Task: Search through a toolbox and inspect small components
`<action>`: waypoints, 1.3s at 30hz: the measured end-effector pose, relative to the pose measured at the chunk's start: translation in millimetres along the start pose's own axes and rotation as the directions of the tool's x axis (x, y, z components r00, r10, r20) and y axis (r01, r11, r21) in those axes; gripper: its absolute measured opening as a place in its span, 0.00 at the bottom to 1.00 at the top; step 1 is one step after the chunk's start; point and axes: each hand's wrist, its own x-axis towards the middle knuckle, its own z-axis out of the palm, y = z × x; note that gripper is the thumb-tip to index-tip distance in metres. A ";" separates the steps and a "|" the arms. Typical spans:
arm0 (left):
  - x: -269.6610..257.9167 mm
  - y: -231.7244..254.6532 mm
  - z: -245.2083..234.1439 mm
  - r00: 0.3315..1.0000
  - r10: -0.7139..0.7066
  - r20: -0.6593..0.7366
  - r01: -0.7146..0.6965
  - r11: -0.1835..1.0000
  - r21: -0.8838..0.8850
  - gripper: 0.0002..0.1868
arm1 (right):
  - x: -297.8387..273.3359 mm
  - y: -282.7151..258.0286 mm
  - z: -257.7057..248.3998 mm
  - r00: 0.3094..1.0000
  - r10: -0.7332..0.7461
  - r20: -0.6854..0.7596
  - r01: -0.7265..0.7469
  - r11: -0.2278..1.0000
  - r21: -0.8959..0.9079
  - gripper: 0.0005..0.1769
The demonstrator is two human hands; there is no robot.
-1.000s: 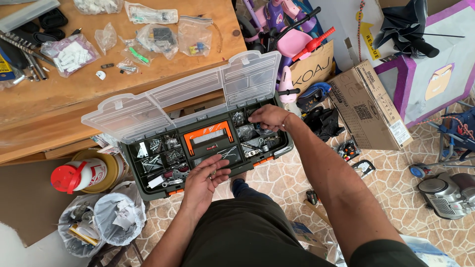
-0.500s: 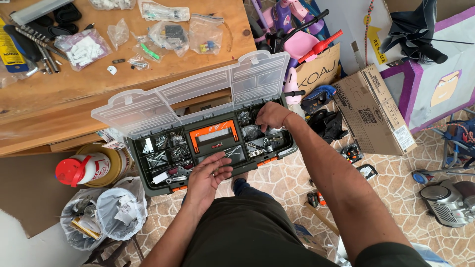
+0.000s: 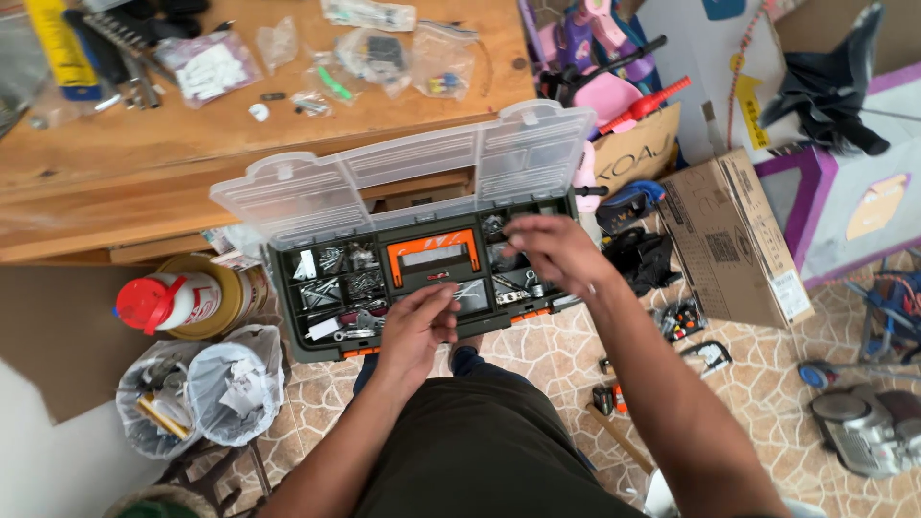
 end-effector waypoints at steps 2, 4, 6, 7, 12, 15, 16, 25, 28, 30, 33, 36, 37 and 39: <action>-10.1 11.6 17.0 1.000 0.024 0.012 -0.024 1.000 -0.019 0.12 | -18.9 6.9 8.2 0.997 -0.065 0.039 0.059 0.990 0.131 0.13; -23.0 24.9 34.9 0.999 0.044 0.032 -0.043 0.999 -0.030 0.13 | -32.9 15.5 11.7 0.989 -0.136 0.059 0.115 0.957 0.267 0.13; -39.2 38.8 53.8 0.982 0.138 0.128 -0.141 0.990 0.016 0.11 | -42.8 26.8 11.0 0.913 -0.369 0.173 0.197 0.772 0.604 0.14; -44.3 42.7 58.2 0.982 0.137 0.133 -0.141 0.990 0.020 0.11 | -48.2 22.7 14.5 0.912 -0.373 0.169 0.203 0.770 0.605 0.14; -61.1 52.1 74.3 0.949 0.189 0.251 -0.206 0.977 0.046 0.09 | -74.1 0.9 28.2 0.833 -0.524 0.178 0.308 0.707 0.637 0.15; -73.5 59.8 84.4 0.929 0.228 0.290 -0.255 0.965 0.056 0.09 | -81.8 -7.4 30.3 0.813 -0.547 0.201 0.341 0.726 0.598 0.15; -76.8 60.8 86.5 0.929 0.231 0.289 -0.257 0.965 0.055 0.09 | -84.2 -9.3 33.3 0.812 -0.548 0.203 0.340 0.726 0.598 0.15; -92.2 69.1 89.5 0.830 0.402 0.386 -0.461 0.885 0.071 0.06 | -91.1 -12.1 41.0 0.818 -0.563 0.119 0.452 0.757 0.472 0.15; -91.4 71.7 87.5 0.803 0.447 0.394 -0.518 0.851 0.091 0.06 | -92.9 -16.0 47.5 0.823 -0.557 0.109 0.462 0.769 0.443 0.14; -94.3 77.3 88.2 0.788 0.464 0.404 -0.548 0.828 0.117 0.07 | -92.2 -13.7 48.6 0.821 -0.566 0.075 0.496 0.772 0.397 0.15; -95.2 78.4 84.8 0.786 0.464 0.408 -0.547 0.829 0.112 0.06 | -88.9 -7.2 48.8 0.829 -0.557 0.042 0.504 0.778 0.377 0.15; -93.8 76.6 81.0 0.781 0.477 0.402 -0.558 0.823 0.108 0.07 | -87.9 -4.3 51.2 0.825 -0.564 0.007 0.531 0.781 0.330 0.16; -93.3 76.3 79.3 0.781 0.480 0.399 -0.559 0.822 0.107 0.07 | -88.9 -5.3 53.3 0.826 -0.564 0.012 0.529 0.782 0.331 0.16; -92.4 76.3 75.1 0.780 0.481 0.401 -0.564 0.818 0.117 0.06 | -90.6 -7.0 58.3 0.822 -0.569 -0.020 0.561 0.804 0.197 0.16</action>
